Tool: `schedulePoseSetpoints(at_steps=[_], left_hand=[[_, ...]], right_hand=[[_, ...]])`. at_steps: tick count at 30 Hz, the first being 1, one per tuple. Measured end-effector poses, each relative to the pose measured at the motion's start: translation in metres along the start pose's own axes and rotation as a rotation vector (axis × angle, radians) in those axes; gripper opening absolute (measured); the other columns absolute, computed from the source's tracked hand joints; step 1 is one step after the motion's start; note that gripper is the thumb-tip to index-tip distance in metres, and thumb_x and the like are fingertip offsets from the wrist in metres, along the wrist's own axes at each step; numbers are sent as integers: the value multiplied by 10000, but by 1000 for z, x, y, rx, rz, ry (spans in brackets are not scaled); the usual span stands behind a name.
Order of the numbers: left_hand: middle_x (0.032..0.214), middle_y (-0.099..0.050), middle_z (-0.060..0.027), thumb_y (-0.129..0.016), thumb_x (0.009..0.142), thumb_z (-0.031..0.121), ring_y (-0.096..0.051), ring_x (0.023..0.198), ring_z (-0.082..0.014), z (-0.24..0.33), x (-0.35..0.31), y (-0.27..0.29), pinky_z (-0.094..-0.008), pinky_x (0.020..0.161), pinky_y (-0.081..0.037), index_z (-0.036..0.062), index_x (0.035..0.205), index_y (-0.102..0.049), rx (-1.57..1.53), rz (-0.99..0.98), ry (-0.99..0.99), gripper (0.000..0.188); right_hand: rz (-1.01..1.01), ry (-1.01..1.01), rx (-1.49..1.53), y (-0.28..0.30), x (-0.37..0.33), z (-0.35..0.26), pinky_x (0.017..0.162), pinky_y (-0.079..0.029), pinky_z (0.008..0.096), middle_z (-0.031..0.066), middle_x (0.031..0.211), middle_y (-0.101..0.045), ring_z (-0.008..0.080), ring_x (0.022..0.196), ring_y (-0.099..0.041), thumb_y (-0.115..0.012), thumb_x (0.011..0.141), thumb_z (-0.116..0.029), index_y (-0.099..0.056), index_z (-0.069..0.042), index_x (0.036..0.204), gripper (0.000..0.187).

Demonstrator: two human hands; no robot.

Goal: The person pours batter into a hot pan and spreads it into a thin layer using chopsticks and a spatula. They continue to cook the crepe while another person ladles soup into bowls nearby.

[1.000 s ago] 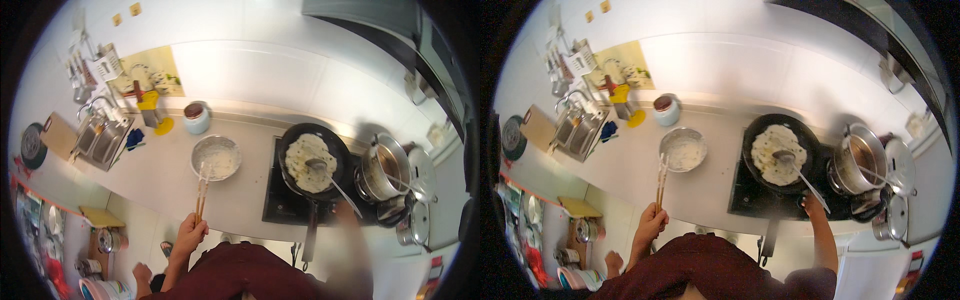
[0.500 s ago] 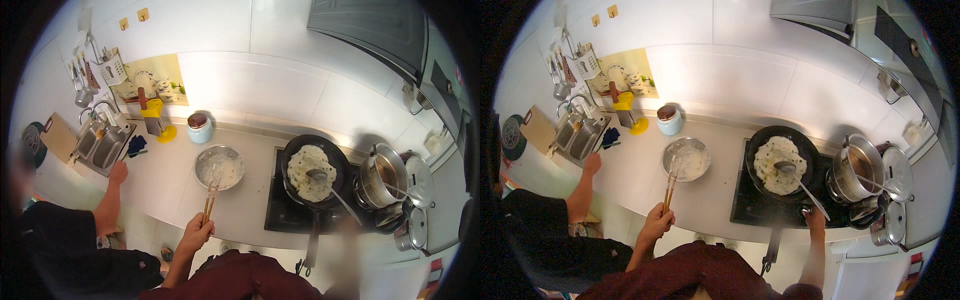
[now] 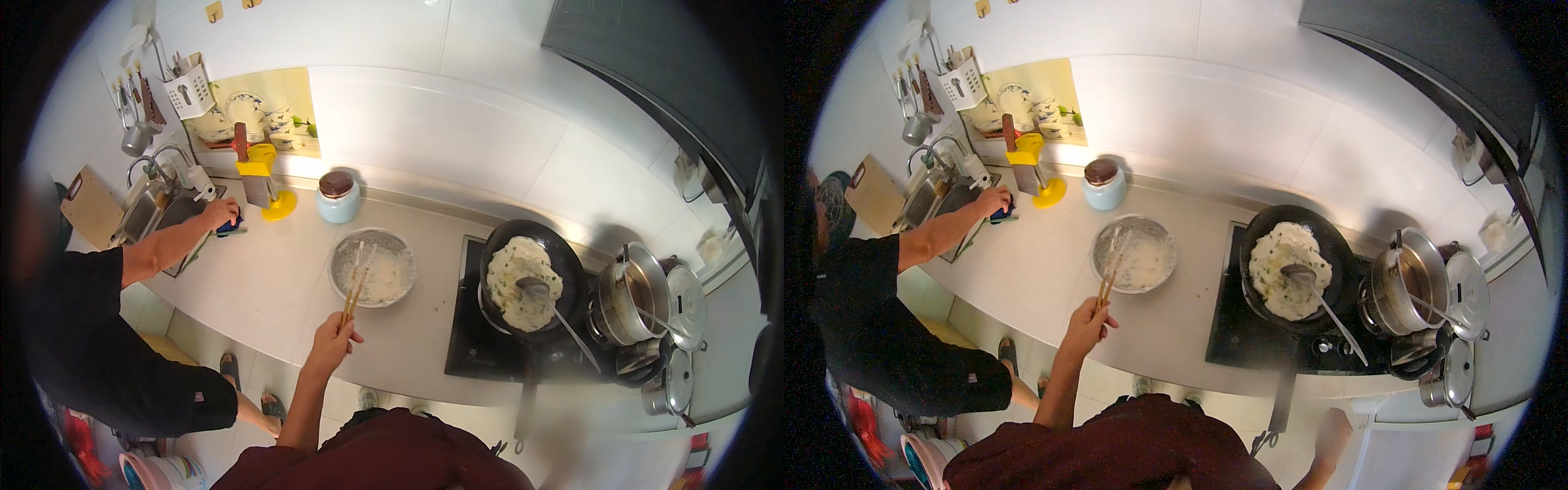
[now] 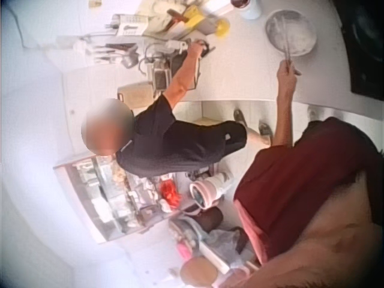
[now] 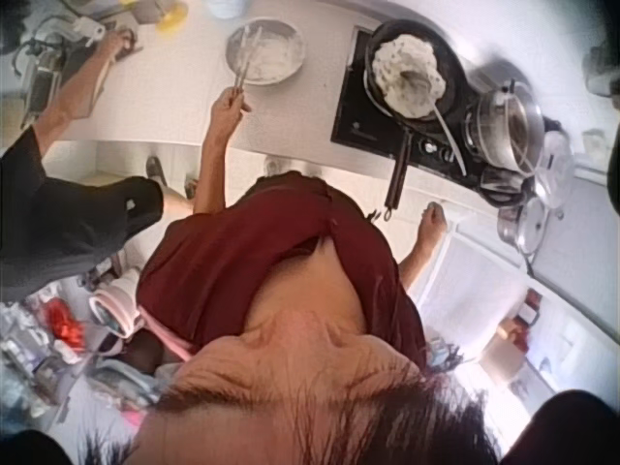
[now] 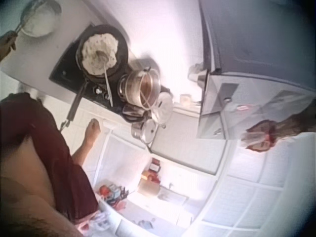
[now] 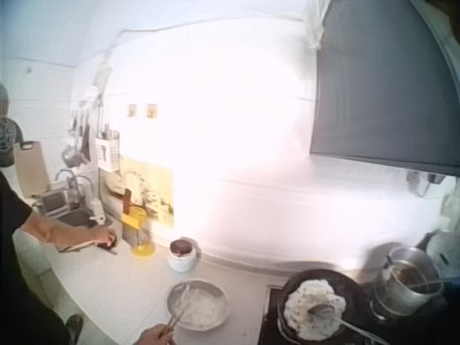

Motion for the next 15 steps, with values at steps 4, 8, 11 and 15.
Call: schedulePoseSetpoints(at_steps=[4, 8, 11, 15], left_hand=[[616, -527, -39, -598, 838, 152, -465, 477, -104, -11, 44, 43, -271, 442, -410, 25, 762, -504, 259, 192, -267, 175], [645, -540, -53, -604, 830, 131, -521, 545, -115, -25, 71, 61, -280, 476, -443, 12, 785, -511, 203, 183, 32, 158], [683, -552, -73, -602, 831, 123, -552, 578, -130, -34, 101, 70, -279, 497, -464, -6, 797, -511, 145, 210, -103, 162], [717, -559, -88, -603, 826, 106, -567, 586, -151, -29, 130, 71, -286, 530, -492, -25, 812, -499, 201, 215, -207, 168]], right_hand=[[99, 30, 145, 32, 4, -41, 540, -402, 348, 127, 651, -524, 221, 591, -509, -487, 769, -31, -526, 5, 700, 87], [87, 42, 58, 30, -1, -39, 490, -371, 351, 107, 590, -474, 207, 536, -466, -474, 752, -18, -477, -11, 639, 113], [49, 44, 53, 29, 1, -53, 484, -372, 353, 99, 578, -480, 214, 523, -471, -473, 749, -29, -489, -23, 640, 110], [69, 44, 113, 32, 1, -76, 487, -381, 351, 113, 595, -515, 232, 533, -495, -481, 741, -42, -525, -17, 664, 92]])
Point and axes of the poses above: each hand's wrist, its own x-axis towards the middle knuckle, its own y-axis out of the back of the hand, z = x × y, the point moved 8 cm from there along x, towards the middle knuckle
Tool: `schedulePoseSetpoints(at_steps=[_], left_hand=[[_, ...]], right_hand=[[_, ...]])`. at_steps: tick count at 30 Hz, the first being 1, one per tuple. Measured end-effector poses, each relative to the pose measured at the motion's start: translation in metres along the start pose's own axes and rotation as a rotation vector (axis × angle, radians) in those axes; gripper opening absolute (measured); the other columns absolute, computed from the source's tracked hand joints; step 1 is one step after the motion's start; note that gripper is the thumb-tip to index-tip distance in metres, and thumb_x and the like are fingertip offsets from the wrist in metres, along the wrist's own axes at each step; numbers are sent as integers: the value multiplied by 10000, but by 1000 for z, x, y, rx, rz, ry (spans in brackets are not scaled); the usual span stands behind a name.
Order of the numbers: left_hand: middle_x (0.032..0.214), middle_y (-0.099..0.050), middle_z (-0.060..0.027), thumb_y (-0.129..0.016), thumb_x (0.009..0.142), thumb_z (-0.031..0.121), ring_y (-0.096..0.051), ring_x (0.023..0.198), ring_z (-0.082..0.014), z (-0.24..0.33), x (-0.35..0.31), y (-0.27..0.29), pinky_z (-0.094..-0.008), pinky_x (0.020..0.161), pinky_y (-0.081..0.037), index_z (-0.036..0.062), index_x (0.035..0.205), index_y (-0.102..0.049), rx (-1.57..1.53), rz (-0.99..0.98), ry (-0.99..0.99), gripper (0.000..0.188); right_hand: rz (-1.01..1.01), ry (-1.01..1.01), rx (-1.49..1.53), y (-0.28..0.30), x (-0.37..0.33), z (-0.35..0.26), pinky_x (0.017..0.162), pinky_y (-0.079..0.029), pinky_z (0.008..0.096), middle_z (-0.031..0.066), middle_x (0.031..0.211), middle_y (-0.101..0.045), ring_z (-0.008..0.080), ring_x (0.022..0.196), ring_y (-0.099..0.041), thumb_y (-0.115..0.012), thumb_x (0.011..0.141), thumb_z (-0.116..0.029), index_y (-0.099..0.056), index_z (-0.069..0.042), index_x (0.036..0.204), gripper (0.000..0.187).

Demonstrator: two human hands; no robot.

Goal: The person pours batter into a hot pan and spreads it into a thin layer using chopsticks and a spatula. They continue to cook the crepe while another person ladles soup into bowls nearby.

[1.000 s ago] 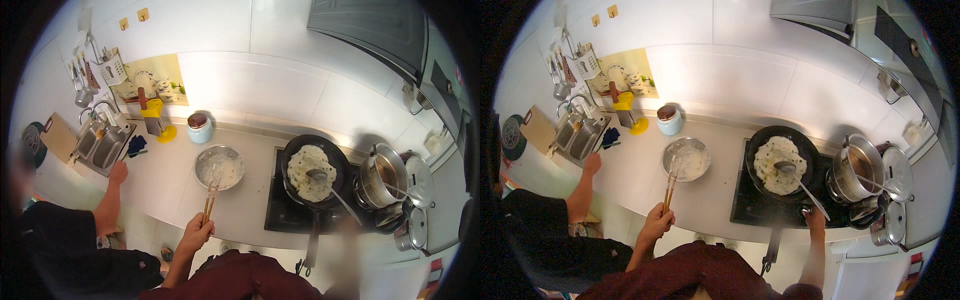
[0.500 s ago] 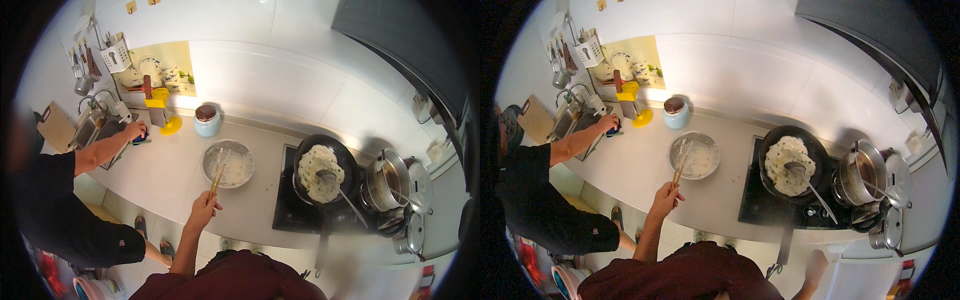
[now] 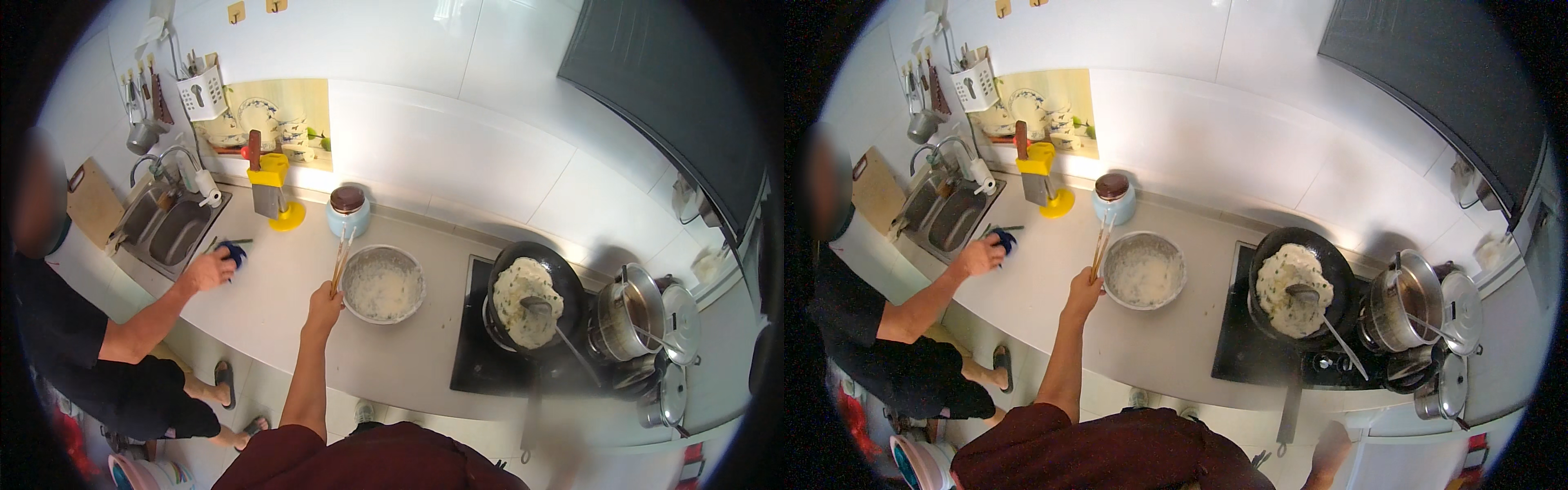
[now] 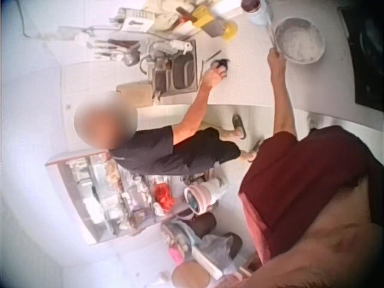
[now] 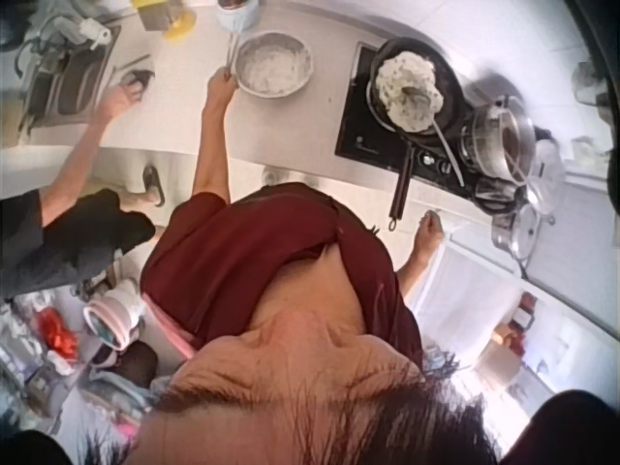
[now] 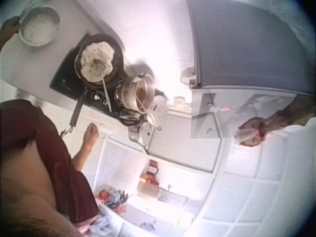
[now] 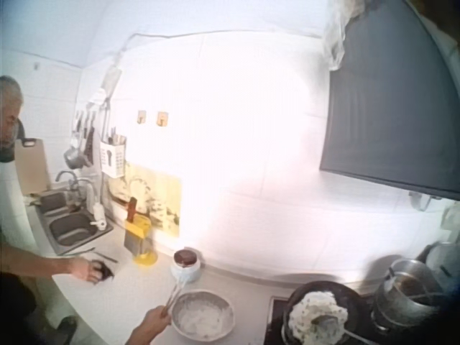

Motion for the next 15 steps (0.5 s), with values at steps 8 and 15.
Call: schedulePoseSetpoints(at_steps=[8, 15], left_hand=[[686, -532, -69, -638, 777, 20, -520, 558, -130, 11, 1, -17, -248, 417, -419, 10, 836, -481, -161, -12, 283, 168], [672, -478, -16, -623, 764, 41, -452, 531, -90, 32, 4, -45, -220, 412, -379, 44, 816, -507, -345, -144, 195, 127]], right_hand=[[-3, -277, 312, 8, -7, 11, 544, -448, 288, 77, 690, -580, 167, 624, -566, -521, 831, -103, -623, 9, 887, 162], [34, -663, 1096, -35, 9, 51, 604, -523, 307, 118, 875, -611, 188, 729, -603, -510, 928, -189, -480, -27, 1205, 323]])
Point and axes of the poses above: each hand's wrist, its own x-axis towards the middle knuckle, its own y-axis out of the back of the hand, z = x × y, the point moved 8 cm from there along x, towards the middle knuckle
